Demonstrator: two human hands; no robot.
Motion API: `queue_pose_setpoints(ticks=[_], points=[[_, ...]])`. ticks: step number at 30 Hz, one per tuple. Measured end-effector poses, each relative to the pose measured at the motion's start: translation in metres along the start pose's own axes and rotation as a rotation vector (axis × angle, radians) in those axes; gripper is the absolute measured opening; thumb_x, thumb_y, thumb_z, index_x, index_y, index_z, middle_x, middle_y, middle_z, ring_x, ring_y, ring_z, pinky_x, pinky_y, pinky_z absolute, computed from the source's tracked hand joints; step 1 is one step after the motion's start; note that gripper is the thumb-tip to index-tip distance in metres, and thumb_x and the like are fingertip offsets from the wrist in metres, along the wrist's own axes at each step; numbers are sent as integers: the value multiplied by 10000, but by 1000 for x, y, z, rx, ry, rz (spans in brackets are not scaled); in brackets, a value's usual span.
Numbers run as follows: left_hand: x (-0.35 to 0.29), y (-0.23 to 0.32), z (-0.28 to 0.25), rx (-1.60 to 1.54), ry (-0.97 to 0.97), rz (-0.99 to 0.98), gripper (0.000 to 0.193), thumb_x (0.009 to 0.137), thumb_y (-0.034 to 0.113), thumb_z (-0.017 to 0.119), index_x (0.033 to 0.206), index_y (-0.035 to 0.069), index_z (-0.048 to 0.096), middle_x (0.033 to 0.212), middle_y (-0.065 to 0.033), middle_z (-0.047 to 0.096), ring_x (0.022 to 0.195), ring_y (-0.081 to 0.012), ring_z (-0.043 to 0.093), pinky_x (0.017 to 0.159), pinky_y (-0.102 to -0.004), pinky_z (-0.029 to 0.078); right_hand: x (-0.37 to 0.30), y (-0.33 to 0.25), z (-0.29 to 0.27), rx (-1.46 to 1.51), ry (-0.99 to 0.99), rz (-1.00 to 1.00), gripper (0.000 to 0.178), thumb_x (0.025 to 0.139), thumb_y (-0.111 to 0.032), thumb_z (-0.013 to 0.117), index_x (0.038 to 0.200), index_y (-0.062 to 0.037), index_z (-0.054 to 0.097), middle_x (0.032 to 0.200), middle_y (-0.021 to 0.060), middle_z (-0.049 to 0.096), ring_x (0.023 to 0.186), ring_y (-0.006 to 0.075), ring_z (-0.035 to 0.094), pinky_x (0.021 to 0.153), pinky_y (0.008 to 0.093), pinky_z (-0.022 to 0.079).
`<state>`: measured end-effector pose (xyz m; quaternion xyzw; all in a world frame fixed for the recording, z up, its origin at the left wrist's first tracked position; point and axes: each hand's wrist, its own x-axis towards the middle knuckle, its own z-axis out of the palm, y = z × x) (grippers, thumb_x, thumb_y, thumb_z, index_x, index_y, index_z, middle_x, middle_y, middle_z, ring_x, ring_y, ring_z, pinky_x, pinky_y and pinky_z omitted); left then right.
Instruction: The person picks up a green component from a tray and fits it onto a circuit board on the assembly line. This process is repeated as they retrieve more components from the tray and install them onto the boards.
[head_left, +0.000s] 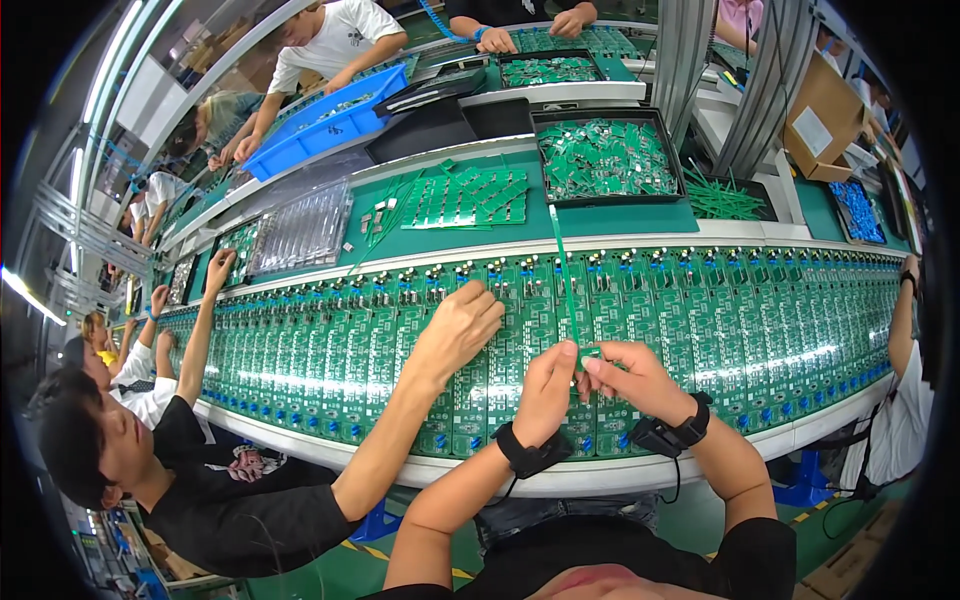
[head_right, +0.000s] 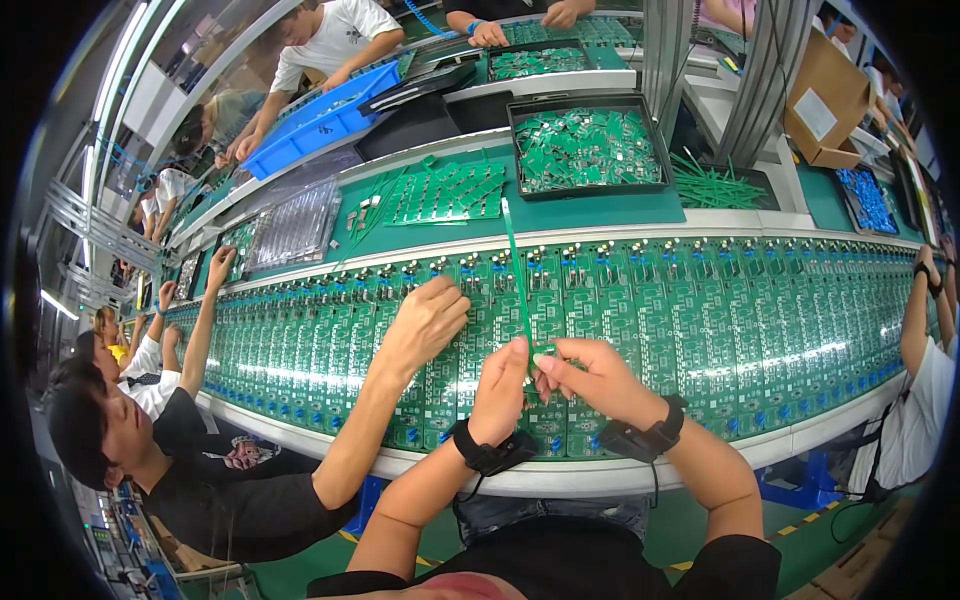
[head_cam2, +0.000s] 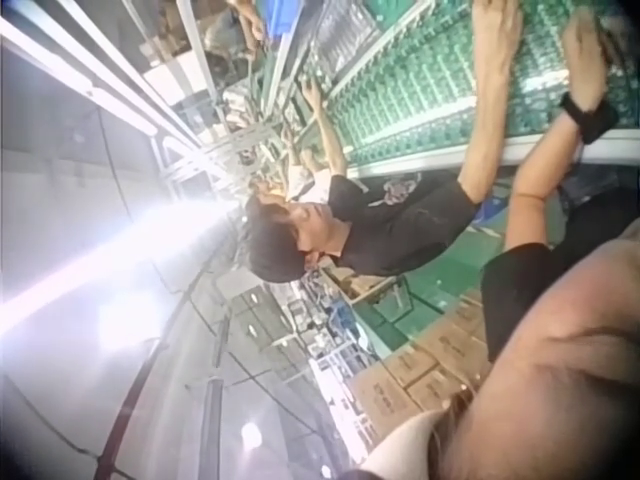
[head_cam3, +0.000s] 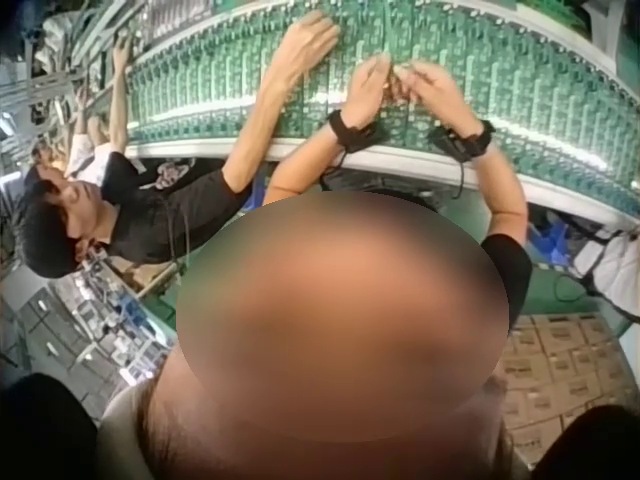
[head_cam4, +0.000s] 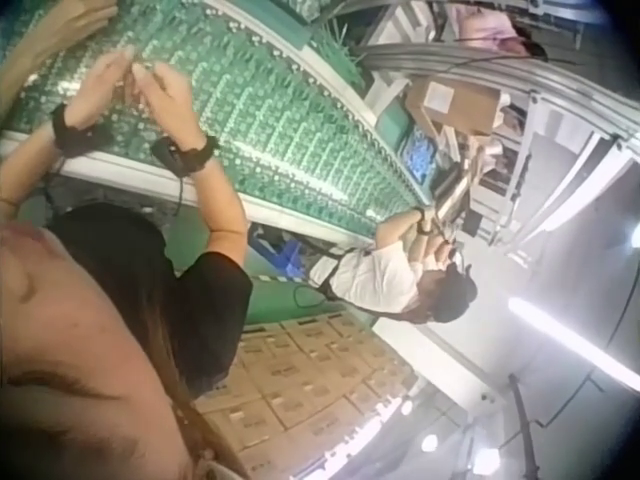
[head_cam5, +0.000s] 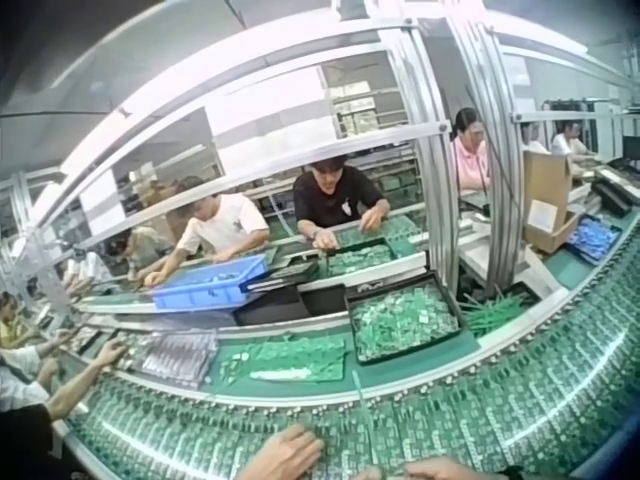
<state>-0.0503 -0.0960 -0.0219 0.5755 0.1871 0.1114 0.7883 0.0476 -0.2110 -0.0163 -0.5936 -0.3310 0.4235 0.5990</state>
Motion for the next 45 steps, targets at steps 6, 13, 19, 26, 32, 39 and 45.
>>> queue_pose_setpoints(ticks=[6,13,19,26,32,39,45], points=[[0,1,-5,104,-5,19,292,914,322,454,749,83,486,573,15,488,495,-63,509,382,-172,280,0,-16,-17,19,-195,206,281,882,-284,514,723,-62,579,614,-16,523,535,30,455,451,174,334],[-1,4,-2,82,-58,-29,270,902,297,485,738,82,492,580,14,493,500,-69,515,386,-173,288,0,-17,-14,88,-159,300,305,890,-325,493,772,-65,600,615,-27,513,527,24,450,426,167,311],[0,3,-5,5,-56,-96,267,899,292,494,740,77,495,600,5,500,502,-69,505,403,-175,306,0,-20,-10,134,-151,260,302,890,-331,495,800,-64,606,626,-33,516,531,25,454,423,161,307],[-1,4,-3,50,-39,-39,269,910,280,482,757,59,485,591,6,500,510,-66,506,431,-194,336,-1,-20,-10,-2,-106,221,316,888,-324,512,746,-60,611,620,-20,547,496,15,451,429,161,329],[-1,0,-2,46,10,40,270,913,275,480,755,57,490,632,16,485,538,-53,467,442,-193,327,-4,-15,-3,-48,-115,99,325,885,-298,523,686,-50,594,586,-17,540,458,22,443,421,180,336],[0,-6,-1,-1,123,1,301,923,298,450,734,65,477,640,35,442,564,-43,409,463,-192,323,-4,-14,5,-50,-14,64,302,869,-253,550,658,-38,568,563,19,553,415,79,464,389,207,337],[5,-12,-1,-196,198,3,337,927,333,427,718,69,450,661,-4,438,626,-107,423,598,-237,365,-10,-6,24,-769,199,-443,266,817,-225,598,631,-49,524,521,64,494,413,224,470,389,288,368]])
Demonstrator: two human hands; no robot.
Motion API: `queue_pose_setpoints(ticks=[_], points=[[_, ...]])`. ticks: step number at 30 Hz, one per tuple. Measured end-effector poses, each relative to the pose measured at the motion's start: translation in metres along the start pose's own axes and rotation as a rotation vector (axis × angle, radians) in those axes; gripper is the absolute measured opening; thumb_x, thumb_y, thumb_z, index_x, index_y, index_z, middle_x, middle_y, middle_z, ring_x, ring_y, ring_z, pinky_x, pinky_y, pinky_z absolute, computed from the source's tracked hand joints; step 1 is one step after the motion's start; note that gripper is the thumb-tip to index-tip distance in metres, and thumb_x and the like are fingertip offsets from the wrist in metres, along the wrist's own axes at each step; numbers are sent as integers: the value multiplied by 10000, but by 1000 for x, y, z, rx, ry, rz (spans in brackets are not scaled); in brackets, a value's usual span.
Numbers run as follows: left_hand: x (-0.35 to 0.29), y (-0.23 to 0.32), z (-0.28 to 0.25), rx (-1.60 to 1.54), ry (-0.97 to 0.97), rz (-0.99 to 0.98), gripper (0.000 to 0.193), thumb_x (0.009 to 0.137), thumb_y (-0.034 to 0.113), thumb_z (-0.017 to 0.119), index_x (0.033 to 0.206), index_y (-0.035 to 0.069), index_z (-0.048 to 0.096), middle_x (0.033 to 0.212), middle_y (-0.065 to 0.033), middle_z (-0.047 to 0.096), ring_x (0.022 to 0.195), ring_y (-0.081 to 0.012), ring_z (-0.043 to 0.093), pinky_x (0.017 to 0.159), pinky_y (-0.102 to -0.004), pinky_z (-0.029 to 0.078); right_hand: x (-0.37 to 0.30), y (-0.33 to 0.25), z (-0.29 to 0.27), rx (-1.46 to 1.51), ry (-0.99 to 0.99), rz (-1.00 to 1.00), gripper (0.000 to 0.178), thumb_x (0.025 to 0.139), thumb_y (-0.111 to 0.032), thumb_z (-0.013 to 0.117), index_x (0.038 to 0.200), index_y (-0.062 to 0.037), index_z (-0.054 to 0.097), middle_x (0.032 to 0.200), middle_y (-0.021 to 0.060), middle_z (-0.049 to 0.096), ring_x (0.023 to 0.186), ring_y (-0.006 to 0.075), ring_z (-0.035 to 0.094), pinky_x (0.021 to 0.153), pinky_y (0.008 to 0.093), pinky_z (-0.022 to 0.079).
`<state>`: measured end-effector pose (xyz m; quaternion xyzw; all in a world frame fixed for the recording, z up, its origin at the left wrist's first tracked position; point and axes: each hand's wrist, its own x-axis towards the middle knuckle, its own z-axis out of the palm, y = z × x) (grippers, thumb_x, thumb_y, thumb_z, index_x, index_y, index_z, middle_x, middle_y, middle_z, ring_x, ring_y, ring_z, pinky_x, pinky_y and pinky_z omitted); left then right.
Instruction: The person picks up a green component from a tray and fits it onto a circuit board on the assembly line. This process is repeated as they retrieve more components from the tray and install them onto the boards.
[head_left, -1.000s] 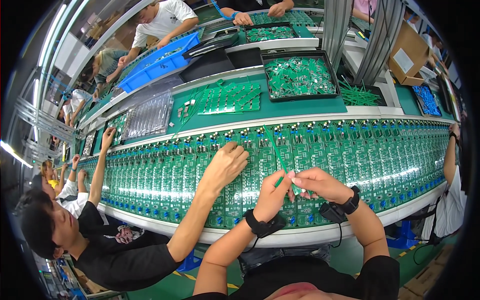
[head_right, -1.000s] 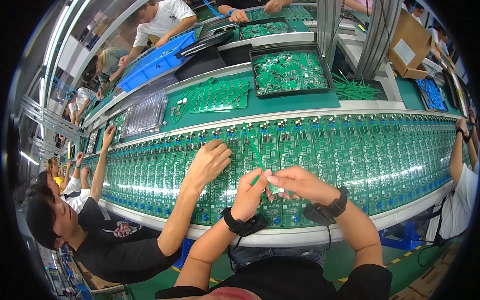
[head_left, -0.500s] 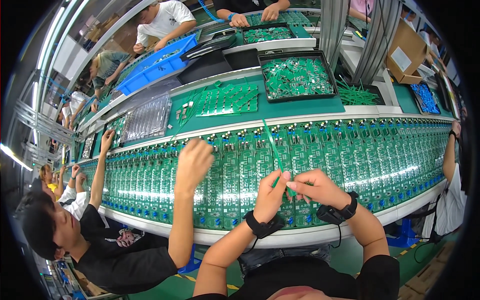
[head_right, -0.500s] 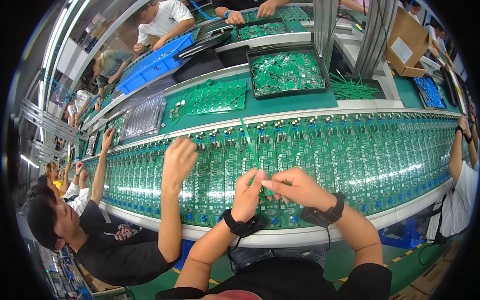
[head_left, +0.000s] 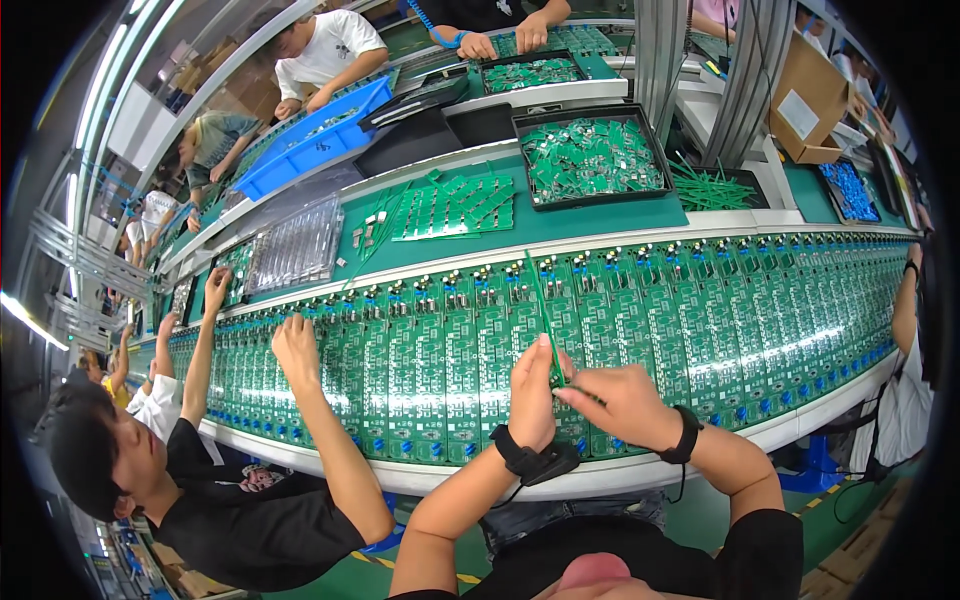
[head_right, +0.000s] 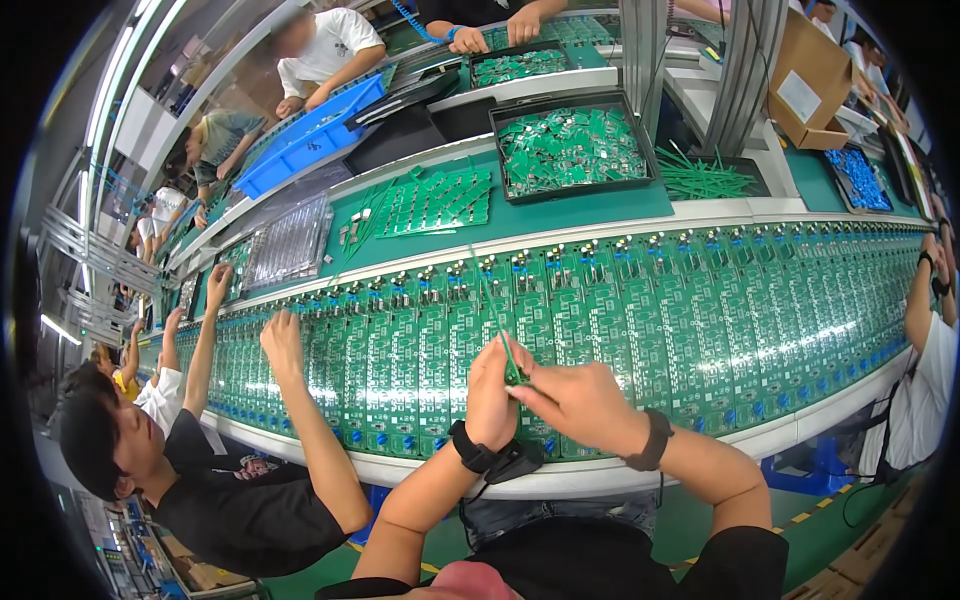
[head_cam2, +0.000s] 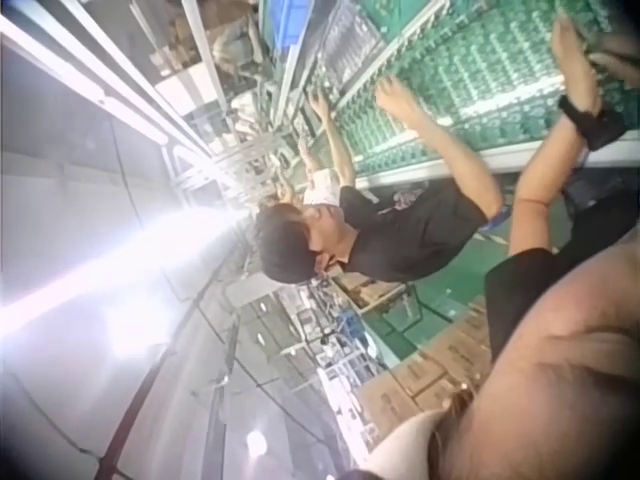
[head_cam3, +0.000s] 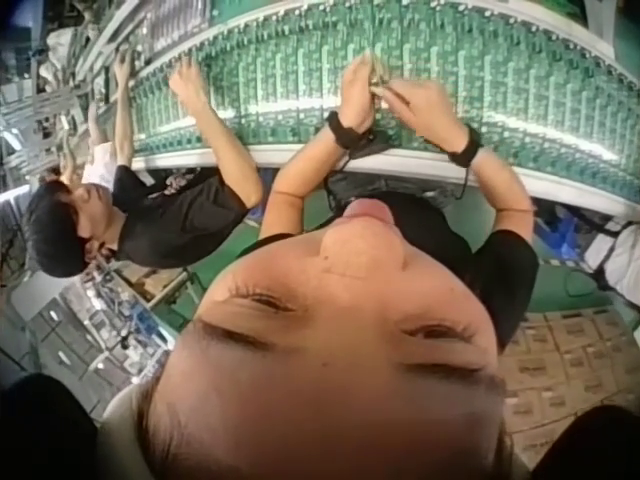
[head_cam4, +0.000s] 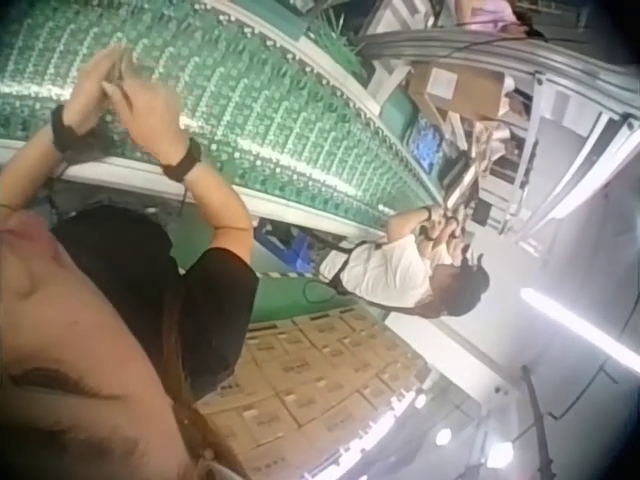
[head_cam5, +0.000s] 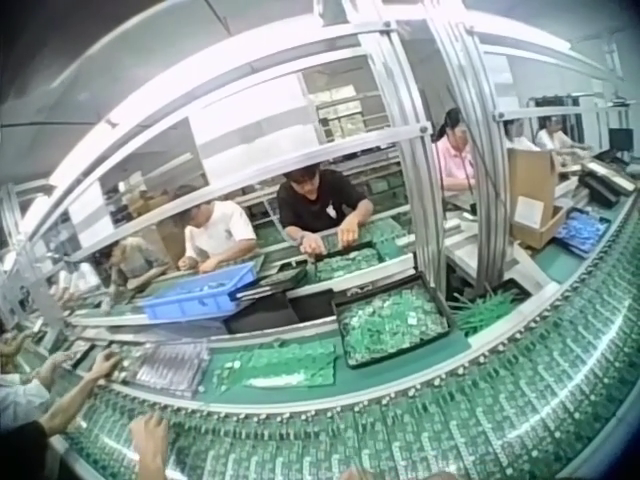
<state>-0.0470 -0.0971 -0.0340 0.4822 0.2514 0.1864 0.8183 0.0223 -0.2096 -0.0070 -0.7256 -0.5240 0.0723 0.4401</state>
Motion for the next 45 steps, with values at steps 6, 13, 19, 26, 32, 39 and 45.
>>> queue_pose_setpoints(ticks=[6,13,19,26,32,39,45], points=[[-7,0,2,-294,-99,-165,311,934,321,402,744,74,402,708,-38,416,704,-161,411,692,-283,365,-11,-8,15,-138,0,-71,288,809,-227,598,606,-61,477,504,67,480,433,247,501,400,331,389],[-11,-5,1,-355,-180,-264,299,930,306,406,732,84,375,724,-44,412,718,-169,415,690,-275,367,-15,-16,18,-59,-15,-101,279,815,-208,585,606,-68,464,512,74,483,435,252,504,397,344,379],[-16,-3,2,-369,-216,-281,300,925,293,418,723,75,375,706,-47,411,704,-170,417,676,-273,365,-18,-18,21,-36,-10,-134,258,815,-192,578,616,-68,470,521,71,489,445,245,511,398,341,386],[-15,-2,1,-413,-237,-284,306,922,273,429,707,58,390,677,-56,422,679,-172,425,655,-274,365,-17,-19,19,-84,-38,-189,236,813,-192,576,638,-65,483,538,57,488,451,229,518,398,329,402],[-20,0,-3,-362,-247,-379,298,913,291,443,717,79,371,716,-41,406,714,-161,407,689,-270,363,-19,-18,21,-55,-48,-249,214,814,-177,578,661,-57,489,562,57,482,450,228,512,398,326,400],[-19,2,-2,-354,-245,-435,288,907,282,460,719,76,387,715,-44,425,698,-157,420,682,-269,371,-18,-18,20,7,-41,-251,219,801,-168,593,643,-61,485,536,69,475,437,244,506,390,339,387],[-25,9,0,-421,-225,-507,273,891,252,503,710,68,411,681,-55,442,675,-157,428,674,-273,373,-20,-22,18,-31,-78,-288,226,809,-154,585,651,-54,460,574,66,471,468,235,504,418,323,401]])
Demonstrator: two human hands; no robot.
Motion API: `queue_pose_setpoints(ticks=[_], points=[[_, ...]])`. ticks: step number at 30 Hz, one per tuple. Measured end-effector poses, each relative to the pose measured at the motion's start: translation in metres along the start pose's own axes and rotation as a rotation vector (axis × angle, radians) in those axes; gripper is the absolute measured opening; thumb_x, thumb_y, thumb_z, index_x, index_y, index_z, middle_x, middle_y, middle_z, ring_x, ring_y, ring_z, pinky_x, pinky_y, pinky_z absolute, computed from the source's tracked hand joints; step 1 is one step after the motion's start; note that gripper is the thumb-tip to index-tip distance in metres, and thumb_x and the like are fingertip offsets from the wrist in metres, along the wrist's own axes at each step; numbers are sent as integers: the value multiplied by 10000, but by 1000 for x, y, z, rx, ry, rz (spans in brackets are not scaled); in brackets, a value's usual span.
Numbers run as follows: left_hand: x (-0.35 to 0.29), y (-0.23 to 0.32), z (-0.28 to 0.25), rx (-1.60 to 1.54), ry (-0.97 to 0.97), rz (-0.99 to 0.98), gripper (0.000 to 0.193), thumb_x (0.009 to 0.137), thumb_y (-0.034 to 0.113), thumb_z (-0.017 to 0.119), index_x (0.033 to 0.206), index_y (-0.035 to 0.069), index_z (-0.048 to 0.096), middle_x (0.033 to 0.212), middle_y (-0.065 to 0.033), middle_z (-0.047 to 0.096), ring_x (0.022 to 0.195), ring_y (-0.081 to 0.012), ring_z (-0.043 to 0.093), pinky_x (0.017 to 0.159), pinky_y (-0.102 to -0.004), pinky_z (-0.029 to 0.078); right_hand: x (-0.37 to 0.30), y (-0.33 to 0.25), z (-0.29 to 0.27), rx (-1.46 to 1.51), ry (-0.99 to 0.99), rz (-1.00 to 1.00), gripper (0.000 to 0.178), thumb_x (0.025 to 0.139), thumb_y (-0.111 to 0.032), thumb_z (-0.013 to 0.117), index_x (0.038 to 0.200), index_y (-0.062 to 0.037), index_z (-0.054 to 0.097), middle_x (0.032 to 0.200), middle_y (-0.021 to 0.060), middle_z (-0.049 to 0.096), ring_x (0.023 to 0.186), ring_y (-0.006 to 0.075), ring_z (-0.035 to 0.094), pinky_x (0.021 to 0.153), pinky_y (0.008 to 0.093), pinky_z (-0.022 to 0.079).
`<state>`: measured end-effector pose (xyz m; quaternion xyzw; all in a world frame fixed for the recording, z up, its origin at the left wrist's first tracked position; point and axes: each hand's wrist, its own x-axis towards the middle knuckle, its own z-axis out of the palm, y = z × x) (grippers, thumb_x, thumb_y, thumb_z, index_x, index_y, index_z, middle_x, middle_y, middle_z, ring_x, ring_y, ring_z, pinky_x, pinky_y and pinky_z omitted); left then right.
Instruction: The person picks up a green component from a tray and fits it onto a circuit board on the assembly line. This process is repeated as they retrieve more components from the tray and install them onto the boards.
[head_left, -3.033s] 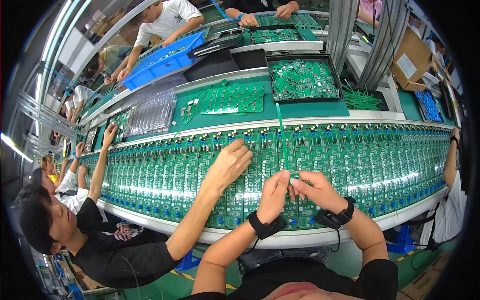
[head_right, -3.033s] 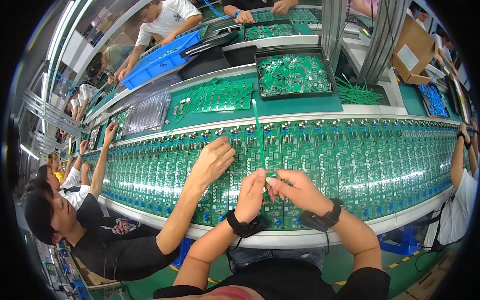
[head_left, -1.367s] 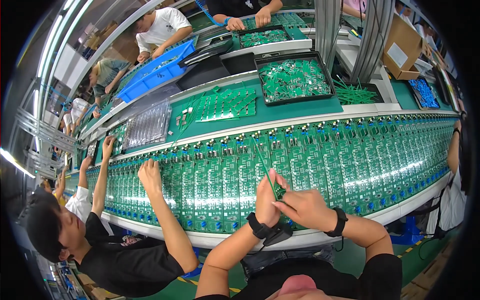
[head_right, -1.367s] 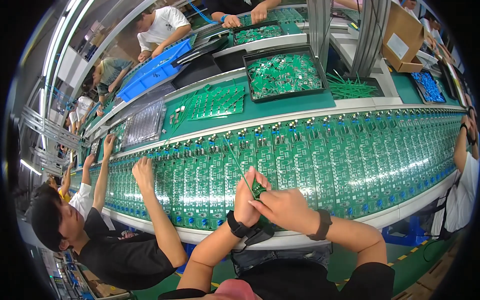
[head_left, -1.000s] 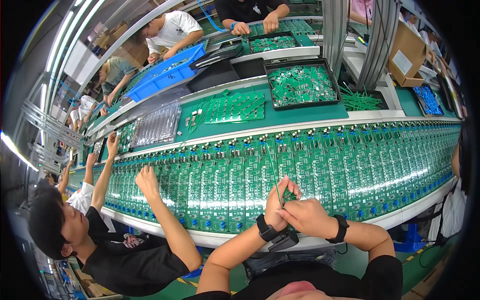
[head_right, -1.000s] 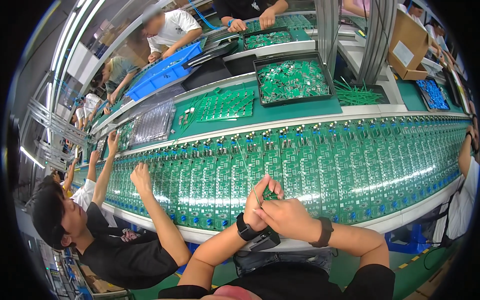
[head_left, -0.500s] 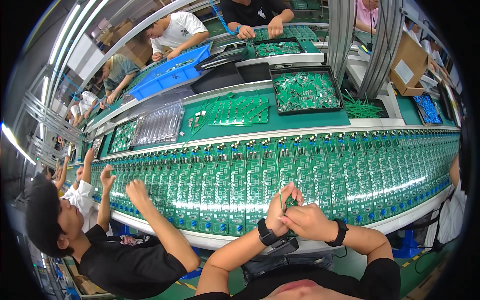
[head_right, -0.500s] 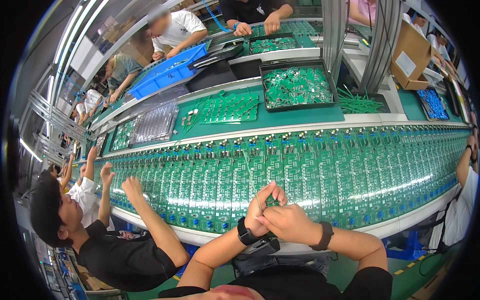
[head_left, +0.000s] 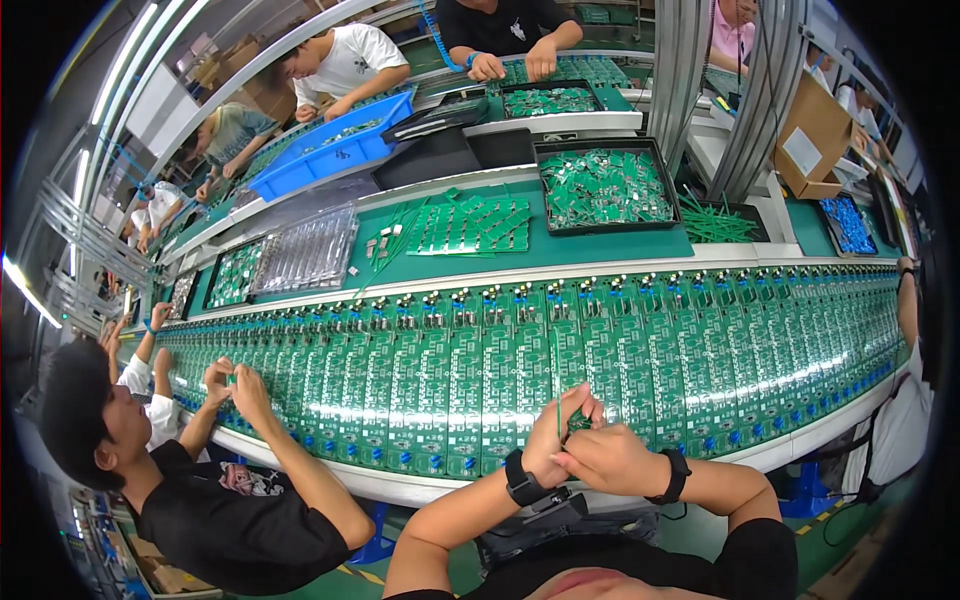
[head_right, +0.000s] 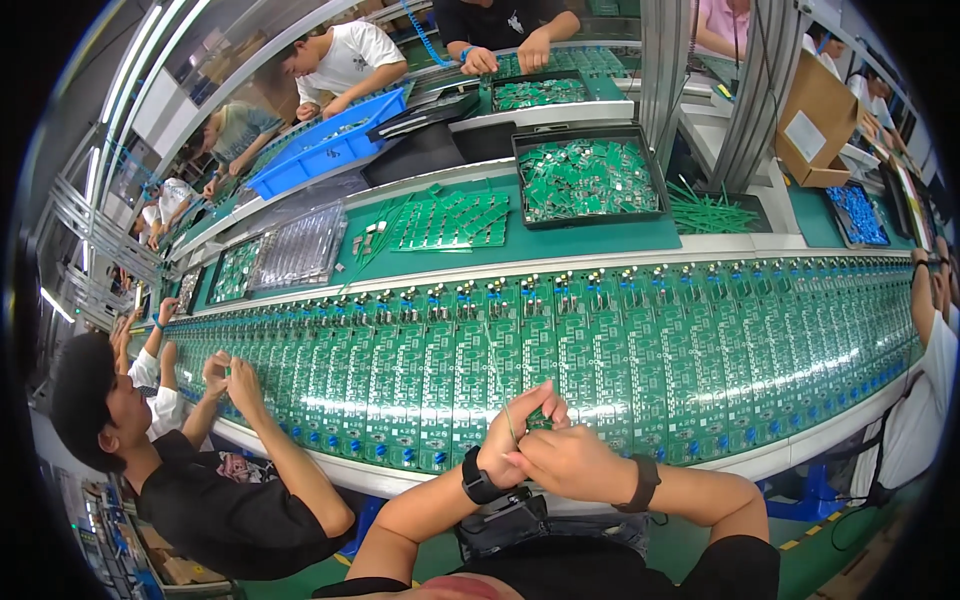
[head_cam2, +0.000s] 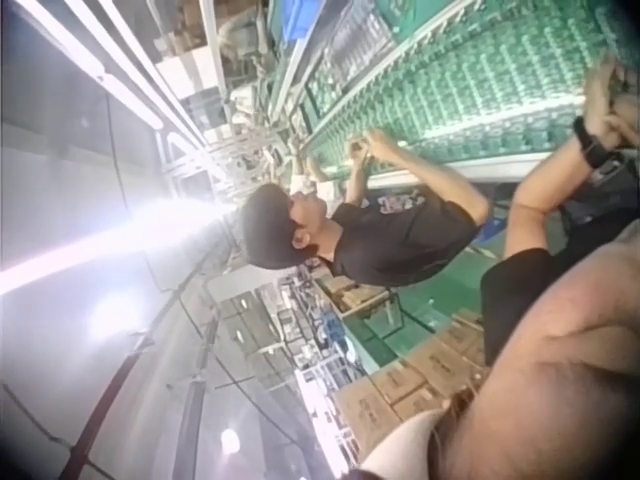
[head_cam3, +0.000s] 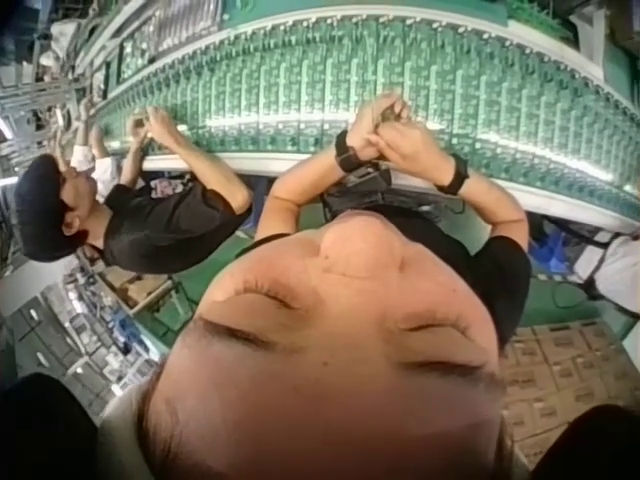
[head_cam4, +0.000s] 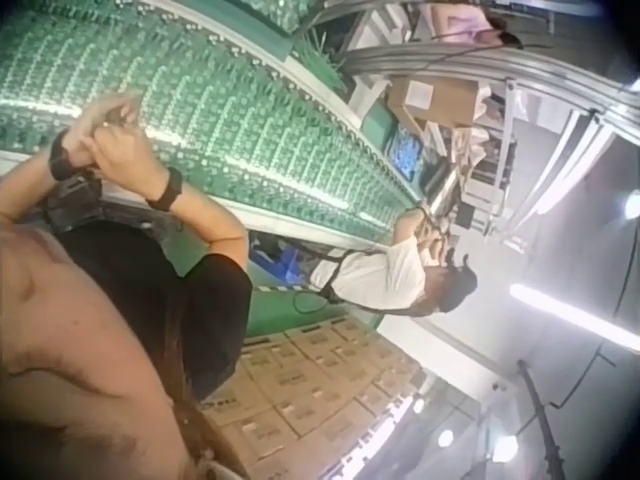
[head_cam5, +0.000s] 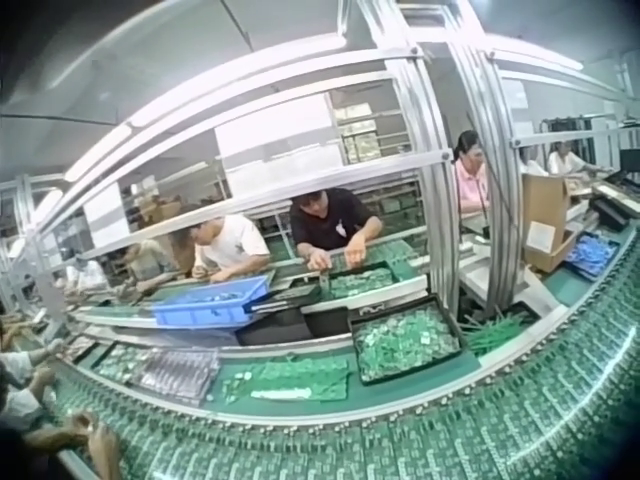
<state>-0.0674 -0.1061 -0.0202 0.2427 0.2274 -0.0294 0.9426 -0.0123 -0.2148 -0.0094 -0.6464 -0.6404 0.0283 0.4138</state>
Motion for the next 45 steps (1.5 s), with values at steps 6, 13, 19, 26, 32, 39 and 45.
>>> queue_pose_setpoints(ticks=[6,13,19,26,32,39,45], points=[[-2,-4,-5,36,-21,1,279,895,270,490,716,71,411,701,-49,443,683,-147,425,677,-265,372,-1,-3,0,8,-31,2,243,813,-158,582,641,-51,449,561,69,462,460,240,494,420,329,398],[-4,-6,-4,100,1,-8,285,898,287,472,714,79,405,734,-38,441,702,-137,409,702,-256,359,-3,1,-2,23,-71,-36,253,813,-168,584,632,-51,452,547,72,457,458,241,491,422,333,394],[-8,-6,0,110,14,19,301,894,298,485,712,72,408,720,-45,439,698,-144,409,699,-261,356,-3,2,-3,43,-57,-62,243,788,-180,618,624,-62,483,536,67,465,446,235,485,408,324,391],[-1,-5,-1,55,39,-4,300,897,298,480,709,72,415,713,-45,452,686,-151,436,687,-265,372,-1,4,-4,53,-31,-2,243,813,-191,587,626,-66,494,546,75,481,465,251,498,427,339,395],[10,4,-3,29,73,75,270,897,288,471,725,87,419,710,-37,464,671,-136,453,596,-238,378,14,0,-40,213,-57,196,280,845,-183,547,613,-36,497,527,80,492,467,225,513,433,312,389],[-1,68,30,280,-6,142,229,904,277,433,737,120,423,669,-7,464,593,-93,437,409,-198,252,7,16,-126,227,202,472,331,873,-203,510,613,-1,543,517,33,478,461,96,432,447,269,326],[115,132,78,688,134,295,208,889,257,441,730,123,458,677,-9,517,563,-88,464,407,-206,276,71,146,-170,142,274,482,356,881,-234,491,631,18,524,504,19,363,499,72,326,460,270,293]])
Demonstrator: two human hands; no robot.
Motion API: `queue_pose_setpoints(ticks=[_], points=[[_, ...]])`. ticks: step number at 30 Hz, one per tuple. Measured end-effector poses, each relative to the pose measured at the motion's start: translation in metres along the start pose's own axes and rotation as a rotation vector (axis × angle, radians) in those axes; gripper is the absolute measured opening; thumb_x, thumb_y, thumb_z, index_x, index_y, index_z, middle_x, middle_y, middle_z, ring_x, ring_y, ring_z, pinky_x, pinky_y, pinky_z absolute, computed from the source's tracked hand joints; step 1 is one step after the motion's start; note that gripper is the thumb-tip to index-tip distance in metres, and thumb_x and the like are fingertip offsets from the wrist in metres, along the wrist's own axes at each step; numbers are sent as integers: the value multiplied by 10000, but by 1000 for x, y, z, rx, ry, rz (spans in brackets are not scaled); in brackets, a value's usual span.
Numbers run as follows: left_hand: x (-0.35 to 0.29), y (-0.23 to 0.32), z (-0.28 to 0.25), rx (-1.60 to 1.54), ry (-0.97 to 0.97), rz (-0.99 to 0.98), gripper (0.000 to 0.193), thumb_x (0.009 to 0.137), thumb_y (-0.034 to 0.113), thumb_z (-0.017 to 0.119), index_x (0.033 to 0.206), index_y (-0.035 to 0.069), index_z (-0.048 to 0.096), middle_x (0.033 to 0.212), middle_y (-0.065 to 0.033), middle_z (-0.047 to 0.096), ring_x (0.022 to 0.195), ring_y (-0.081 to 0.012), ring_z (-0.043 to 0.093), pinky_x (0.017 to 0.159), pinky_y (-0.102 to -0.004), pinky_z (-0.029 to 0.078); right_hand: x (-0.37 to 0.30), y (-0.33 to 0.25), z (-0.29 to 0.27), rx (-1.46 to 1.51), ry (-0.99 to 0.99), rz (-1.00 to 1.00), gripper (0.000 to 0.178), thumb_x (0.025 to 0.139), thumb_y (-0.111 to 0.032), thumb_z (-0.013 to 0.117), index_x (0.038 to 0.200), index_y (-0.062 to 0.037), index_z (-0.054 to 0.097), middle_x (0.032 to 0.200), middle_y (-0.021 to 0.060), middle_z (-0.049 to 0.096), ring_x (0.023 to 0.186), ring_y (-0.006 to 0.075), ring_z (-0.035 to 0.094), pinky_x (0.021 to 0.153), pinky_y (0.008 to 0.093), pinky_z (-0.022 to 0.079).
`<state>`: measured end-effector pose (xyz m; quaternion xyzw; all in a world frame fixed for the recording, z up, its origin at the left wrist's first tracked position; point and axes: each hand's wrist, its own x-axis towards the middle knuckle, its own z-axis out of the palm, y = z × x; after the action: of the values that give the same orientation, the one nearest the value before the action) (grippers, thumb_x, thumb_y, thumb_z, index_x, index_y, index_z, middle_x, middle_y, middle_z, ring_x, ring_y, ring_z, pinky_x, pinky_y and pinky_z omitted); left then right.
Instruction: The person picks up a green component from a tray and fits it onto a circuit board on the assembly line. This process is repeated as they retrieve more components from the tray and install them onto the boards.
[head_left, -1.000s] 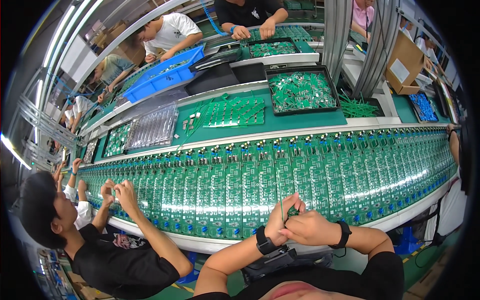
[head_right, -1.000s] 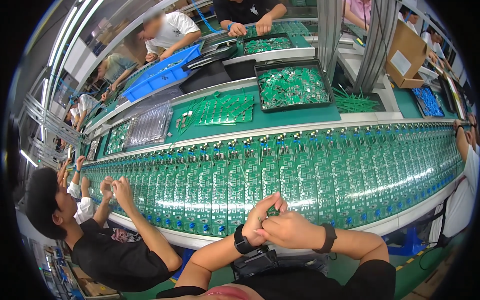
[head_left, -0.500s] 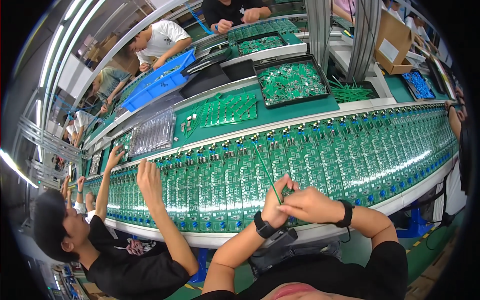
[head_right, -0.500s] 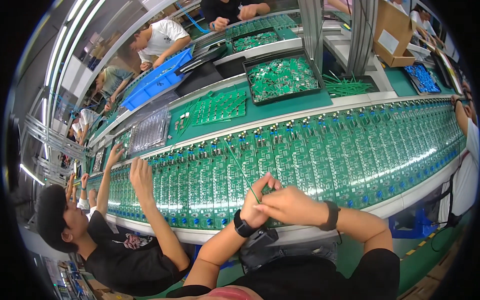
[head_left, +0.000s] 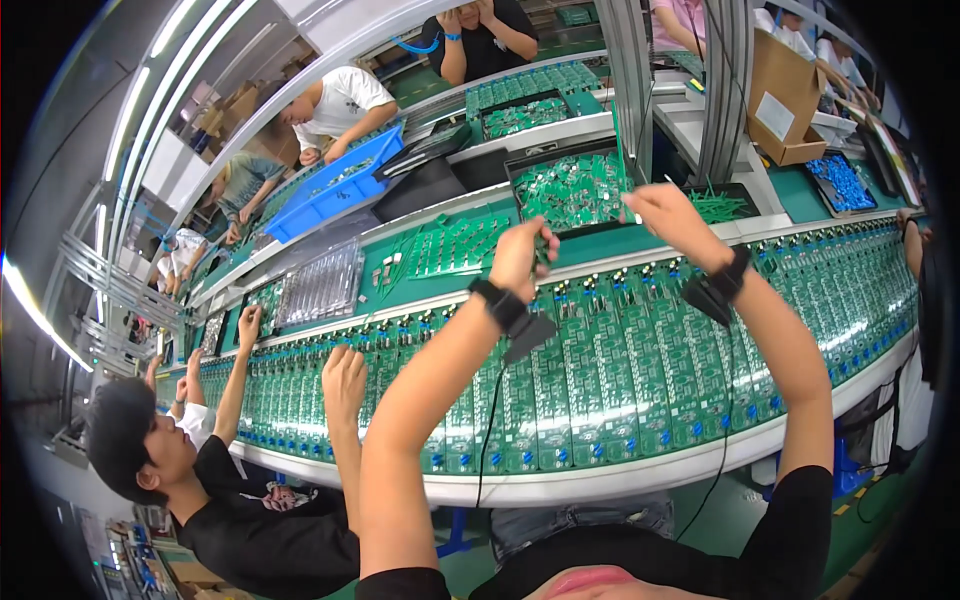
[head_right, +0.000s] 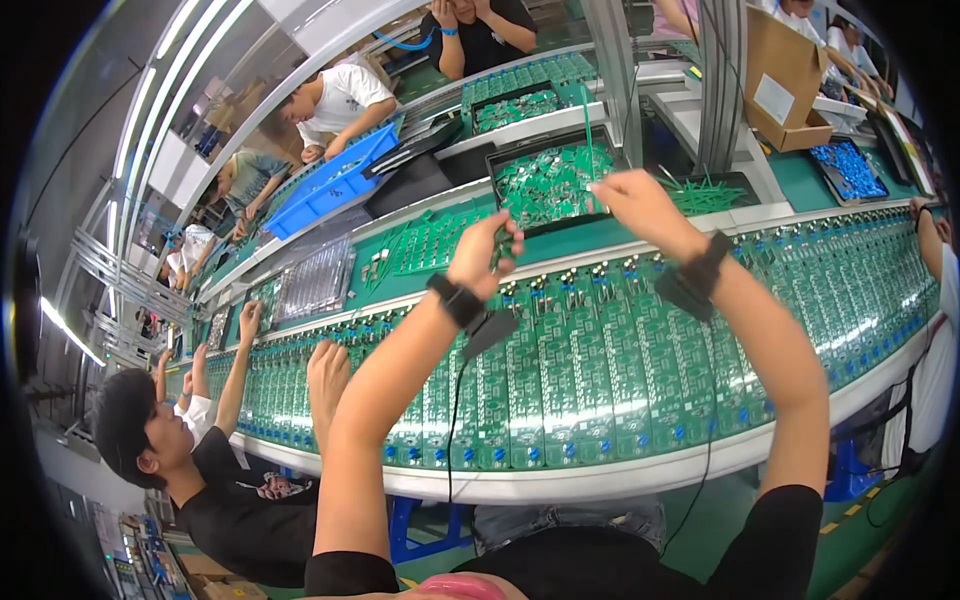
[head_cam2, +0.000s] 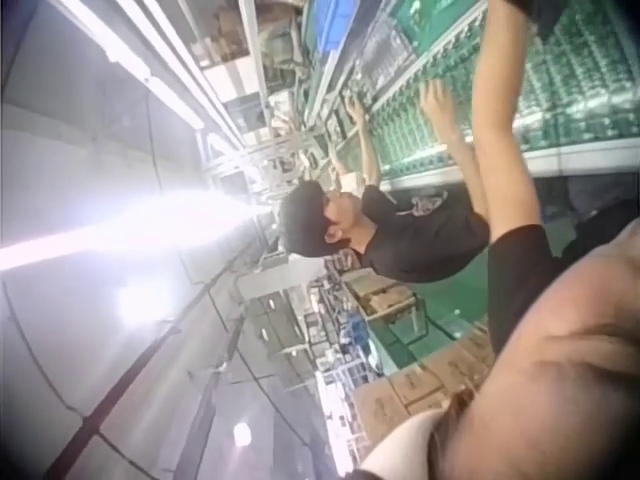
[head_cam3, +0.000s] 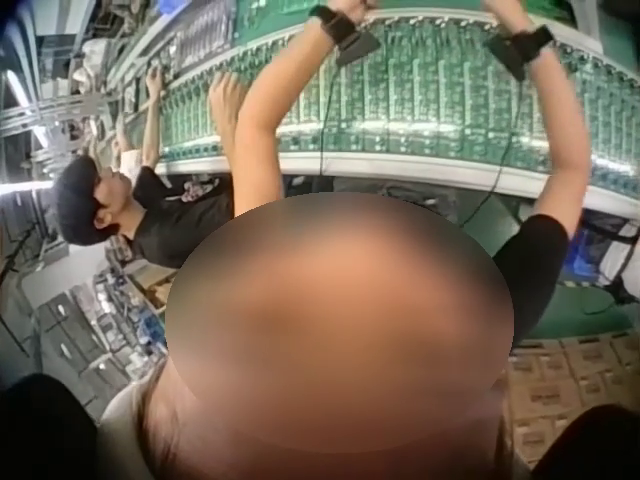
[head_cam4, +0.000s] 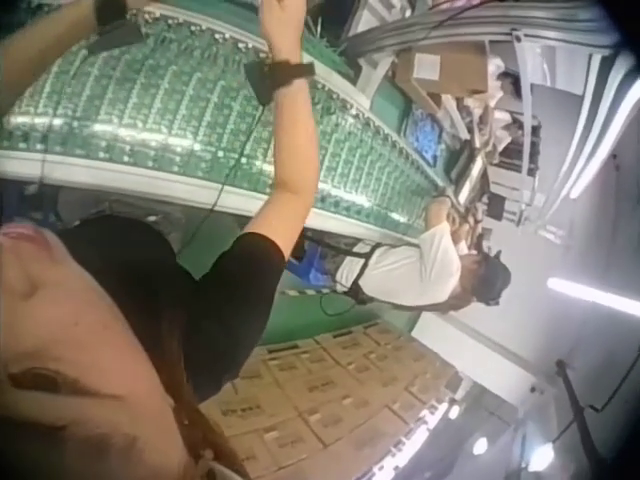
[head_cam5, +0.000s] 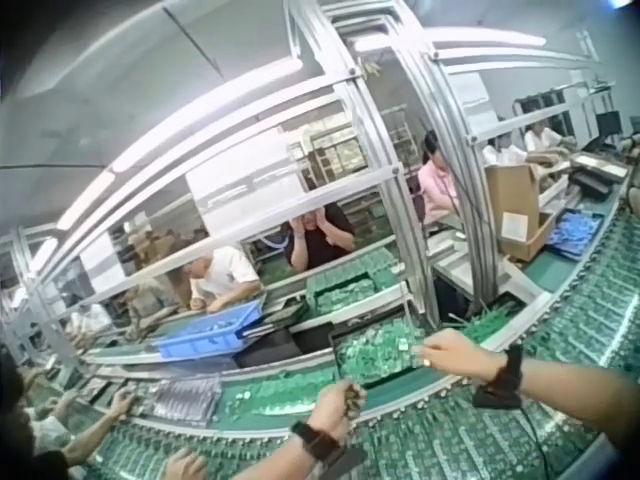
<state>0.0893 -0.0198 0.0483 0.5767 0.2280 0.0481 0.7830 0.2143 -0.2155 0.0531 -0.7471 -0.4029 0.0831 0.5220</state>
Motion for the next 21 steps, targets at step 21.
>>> queue_pose_setpoints(ticks=[21], points=[[98,-6,18,282,96,490,222,872,213,480,943,42,601,876,-33,619,775,-108,552,658,-241,409,79,63,34,94,218,-59,228,843,-249,560,848,-26,608,736,36,564,701,150,521,643,298,401]])
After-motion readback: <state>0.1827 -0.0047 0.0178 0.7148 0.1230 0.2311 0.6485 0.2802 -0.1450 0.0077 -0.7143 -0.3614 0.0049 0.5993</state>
